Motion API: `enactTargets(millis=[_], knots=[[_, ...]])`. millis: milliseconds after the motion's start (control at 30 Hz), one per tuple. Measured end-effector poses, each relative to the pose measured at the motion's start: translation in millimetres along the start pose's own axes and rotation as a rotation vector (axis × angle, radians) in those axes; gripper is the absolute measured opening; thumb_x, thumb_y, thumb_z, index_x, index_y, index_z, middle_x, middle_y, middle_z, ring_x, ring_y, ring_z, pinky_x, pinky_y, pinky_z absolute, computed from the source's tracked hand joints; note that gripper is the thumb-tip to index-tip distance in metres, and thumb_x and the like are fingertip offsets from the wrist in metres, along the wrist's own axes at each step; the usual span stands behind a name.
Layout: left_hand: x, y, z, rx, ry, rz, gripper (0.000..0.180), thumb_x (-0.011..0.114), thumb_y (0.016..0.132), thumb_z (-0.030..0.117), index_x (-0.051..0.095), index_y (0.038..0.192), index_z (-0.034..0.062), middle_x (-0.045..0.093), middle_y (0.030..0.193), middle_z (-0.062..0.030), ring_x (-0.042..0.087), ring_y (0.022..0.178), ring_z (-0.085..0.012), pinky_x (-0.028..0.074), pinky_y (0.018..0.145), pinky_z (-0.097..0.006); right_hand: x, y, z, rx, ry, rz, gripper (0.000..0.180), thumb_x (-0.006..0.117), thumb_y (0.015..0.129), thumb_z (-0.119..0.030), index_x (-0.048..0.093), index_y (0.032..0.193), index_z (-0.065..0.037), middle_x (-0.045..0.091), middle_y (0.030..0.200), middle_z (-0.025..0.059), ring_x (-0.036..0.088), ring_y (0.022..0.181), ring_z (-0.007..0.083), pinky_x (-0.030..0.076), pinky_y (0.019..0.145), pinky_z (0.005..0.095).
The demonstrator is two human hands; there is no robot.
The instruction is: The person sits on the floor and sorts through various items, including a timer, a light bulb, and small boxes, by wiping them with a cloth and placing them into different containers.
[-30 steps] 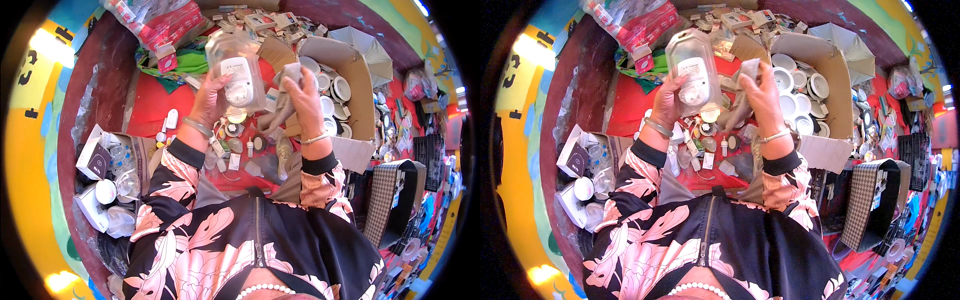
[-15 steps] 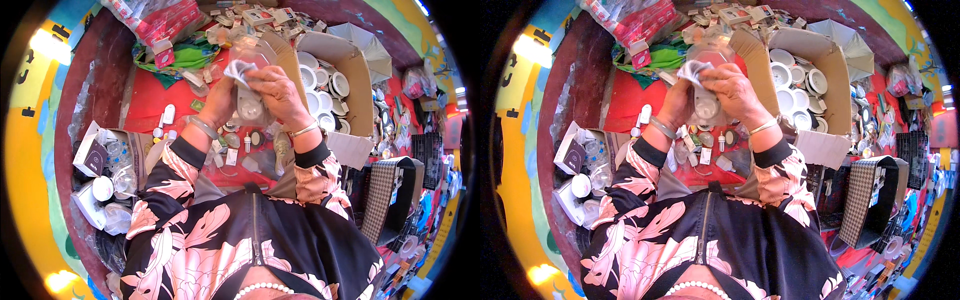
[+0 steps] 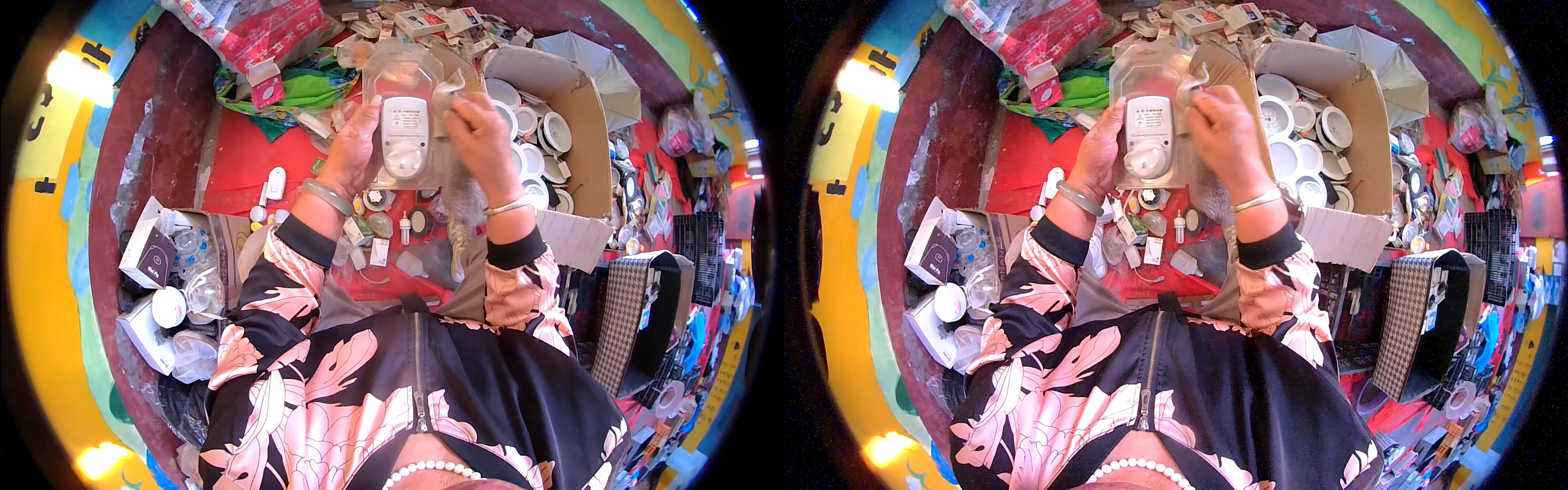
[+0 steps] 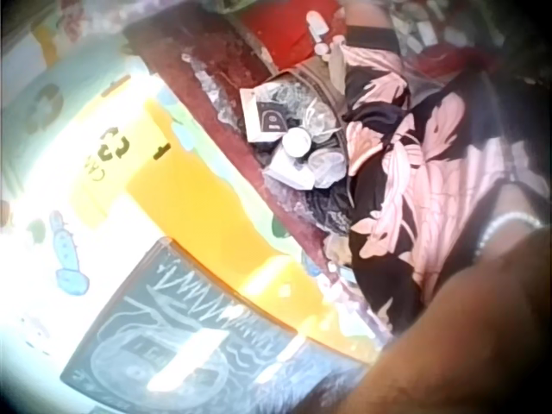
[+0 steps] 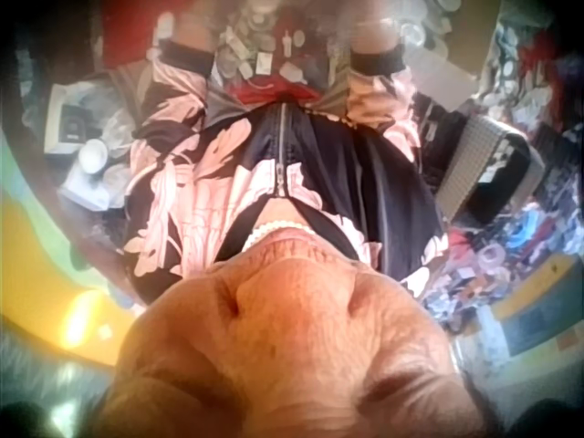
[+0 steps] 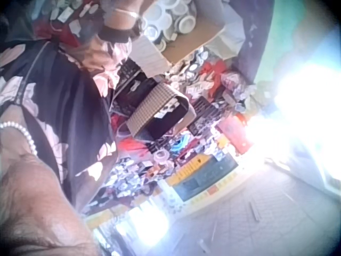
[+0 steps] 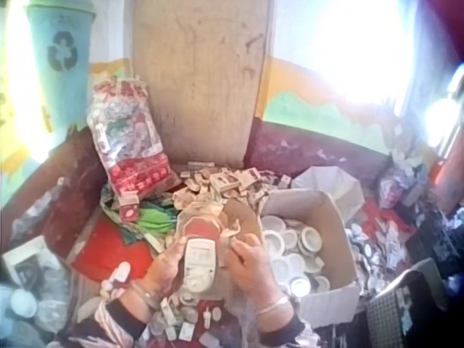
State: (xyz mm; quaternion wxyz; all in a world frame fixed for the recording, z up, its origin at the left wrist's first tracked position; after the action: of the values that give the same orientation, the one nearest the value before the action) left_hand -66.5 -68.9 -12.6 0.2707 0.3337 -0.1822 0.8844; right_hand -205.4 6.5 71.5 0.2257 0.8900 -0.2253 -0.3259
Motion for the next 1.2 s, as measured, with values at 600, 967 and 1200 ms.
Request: enactTargets(millis=[600, 967, 1200], knots=[[-19.5, 2.1, 39.7, 0.282, -0.072, 0.104, 0.037, 0.032, 0.098, 0.031, 0.052, 0.111, 0.0019, 0.060, 0.105, -0.0116, 0.060, 0.096, -0.0227, 0.049, 0.086, -0.038, 50.8, -40.1, -46.1, -0.152, -0.366, -0.211, 0.021, 0.052, 0.071, 0.000, 0.059, 0.091, 0.002, 0.054, 0.090, 0.0185, 0.053, 0.086, 0.0358, 0.046, 0.073, 0.0414], [1.6, -1.3, 47.2, 0.349, -0.001, 0.012, 0.037, 0.030, 0.099, 0.029, 0.050, 0.115, 0.0024, 0.059, 0.109, -0.0115, 0.058, 0.099, -0.0224, 0.047, 0.088, -0.036, 32.6, -36.2, -28.6, -0.007, -0.089, 0.069, 0.018, 0.055, 0.078, 0.001, 0.061, 0.095, 0.003, 0.056, 0.084, 0.0170, 0.056, 0.079, 0.0335, 0.045, 0.066, 0.0381], [-5.3, 1.9, 48.6, 0.413, 0.096, 0.041, 0.035, 0.032, 0.099, 0.028, 0.051, 0.114, 0.0026, 0.059, 0.109, -0.0109, 0.059, 0.098, -0.0210, 0.048, 0.087, -0.035, 36.9, -37.9, -37.7, -0.040, -0.190, 0.093, 0.019, 0.054, 0.077, 0.001, 0.060, 0.094, 0.003, 0.055, 0.085, 0.0170, 0.055, 0.079, 0.0340, 0.045, 0.067, 0.0399]])
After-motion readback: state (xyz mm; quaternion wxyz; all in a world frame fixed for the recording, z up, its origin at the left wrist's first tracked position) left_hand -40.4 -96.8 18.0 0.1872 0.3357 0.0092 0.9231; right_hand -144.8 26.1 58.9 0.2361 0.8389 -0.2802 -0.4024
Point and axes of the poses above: each hand's wrist, its own y-axis towards the middle knuckle, its own x-axis out of the palm, z = x × y, the point moved 8 cm from there along y, towards the middle knuckle
